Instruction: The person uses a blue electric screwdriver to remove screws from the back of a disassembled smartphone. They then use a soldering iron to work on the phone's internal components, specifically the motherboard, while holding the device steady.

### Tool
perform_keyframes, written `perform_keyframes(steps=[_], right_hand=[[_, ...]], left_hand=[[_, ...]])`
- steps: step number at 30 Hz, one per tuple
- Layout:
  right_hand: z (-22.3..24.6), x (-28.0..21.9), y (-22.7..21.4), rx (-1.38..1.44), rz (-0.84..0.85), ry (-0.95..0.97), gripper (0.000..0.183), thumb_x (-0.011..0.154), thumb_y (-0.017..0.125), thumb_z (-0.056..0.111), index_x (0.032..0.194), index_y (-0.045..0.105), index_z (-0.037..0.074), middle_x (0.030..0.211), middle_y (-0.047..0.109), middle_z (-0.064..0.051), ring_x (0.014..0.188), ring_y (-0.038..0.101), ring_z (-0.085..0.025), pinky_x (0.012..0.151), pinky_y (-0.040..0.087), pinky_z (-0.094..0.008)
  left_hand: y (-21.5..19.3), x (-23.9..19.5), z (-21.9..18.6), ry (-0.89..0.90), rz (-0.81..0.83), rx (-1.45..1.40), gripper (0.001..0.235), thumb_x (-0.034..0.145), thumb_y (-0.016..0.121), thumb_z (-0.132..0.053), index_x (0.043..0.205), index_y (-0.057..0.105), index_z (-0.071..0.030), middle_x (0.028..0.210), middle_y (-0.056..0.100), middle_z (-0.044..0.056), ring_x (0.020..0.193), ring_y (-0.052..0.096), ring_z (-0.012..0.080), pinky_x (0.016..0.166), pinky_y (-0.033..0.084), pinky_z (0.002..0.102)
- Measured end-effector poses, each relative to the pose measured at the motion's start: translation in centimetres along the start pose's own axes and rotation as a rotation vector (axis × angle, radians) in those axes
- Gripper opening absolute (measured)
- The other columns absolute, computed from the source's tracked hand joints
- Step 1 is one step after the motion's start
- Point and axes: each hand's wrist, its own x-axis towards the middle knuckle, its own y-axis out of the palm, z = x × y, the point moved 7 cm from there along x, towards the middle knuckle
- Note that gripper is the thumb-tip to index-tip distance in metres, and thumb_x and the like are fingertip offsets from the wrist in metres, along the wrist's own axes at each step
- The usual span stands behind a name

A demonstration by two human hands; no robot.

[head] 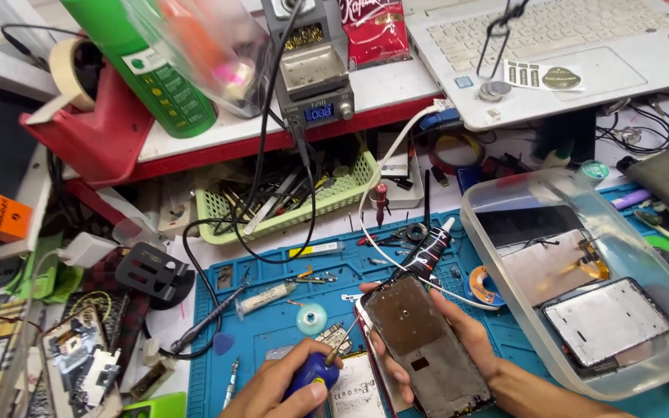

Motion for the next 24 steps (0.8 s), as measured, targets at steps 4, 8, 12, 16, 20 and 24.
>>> perform_keyframes(steps=[4,8,12,16,20,24], right_hand=[[0.0,-0.1,1.0,0.017,0.073,0.04,0.086,0.096,0.04,0.063,0.168,0.022,0.02,0.118,0.052,-0.031,0.085,0.063,-0.04,0.079,0.06,-0.053],[-0.2,-0.4,0.0,0.064,0.074,0.11,0.096,0.093,0.042,0.071,0.164,0.025,0.01,0.121,0.051,-0.032,0.087,0.063,-0.04,0.079,0.061,-0.055],[-0.2,-0.8,-1.0,0.155,0.105,0.152,0.093,0.094,0.046,0.064,0.166,0.021,0.01,0.117,0.05,-0.035,0.082,0.065,-0.044,0.075,0.064,-0.058],[-0.2,-0.8,-0.7,0.219,0.176,0.25,0.095,0.092,0.048,0.059,0.17,0.013,0.019,0.113,0.045,-0.031,0.08,0.063,-0.042,0.074,0.064,-0.056],[-0.4,-1.1,-3.1,0.204,0.204,0.272,0.094,0.092,0.048,0.06,0.166,0.016,0.011,0.114,0.045,-0.03,0.079,0.064,-0.041,0.072,0.065,-0.055],[-0.7,-1.0,-3.1,0.208,0.184,0.288,0.081,0.097,0.047,0.056,0.156,0.024,0.005,0.113,0.046,-0.031,0.076,0.065,-0.041,0.068,0.065,-0.054]], left_hand=[[-0.1,0.1,0.4,-0.013,-0.016,0.083,0.056,0.083,0.05,-0.061,0.129,0.062,-0.03,0.103,0.066,-0.004,0.085,0.062,0.0116,0.077,0.042,0.026],[0.1,0.2,0.8,-0.024,-0.013,0.046,0.055,0.085,0.052,-0.06,0.13,0.061,-0.029,0.106,0.068,-0.003,0.086,0.063,0.0122,0.077,0.046,0.027],[-0.3,0.2,1.2,-0.058,-0.019,0.186,0.052,0.085,0.053,-0.06,0.13,0.059,-0.034,0.1,0.065,-0.004,0.084,0.062,0.0119,0.076,0.042,0.025],[-0.7,-0.3,1.5,-0.149,-0.008,0.23,0.055,0.083,0.057,-0.064,0.133,0.057,-0.041,0.11,0.067,-0.006,0.089,0.067,0.0121,0.079,0.047,0.023],[-1.2,-0.8,1.6,-0.198,-0.014,0.33,0.055,0.082,0.054,-0.067,0.134,0.057,-0.049,0.119,0.069,-0.012,0.107,0.066,0.0104,0.093,0.045,0.024],[-1.8,-0.6,1.9,-0.14,-0.054,0.29,0.058,0.083,0.059,-0.062,0.137,0.058,-0.044,0.119,0.073,-0.011,0.094,0.073,0.0092,0.081,0.052,0.023]])
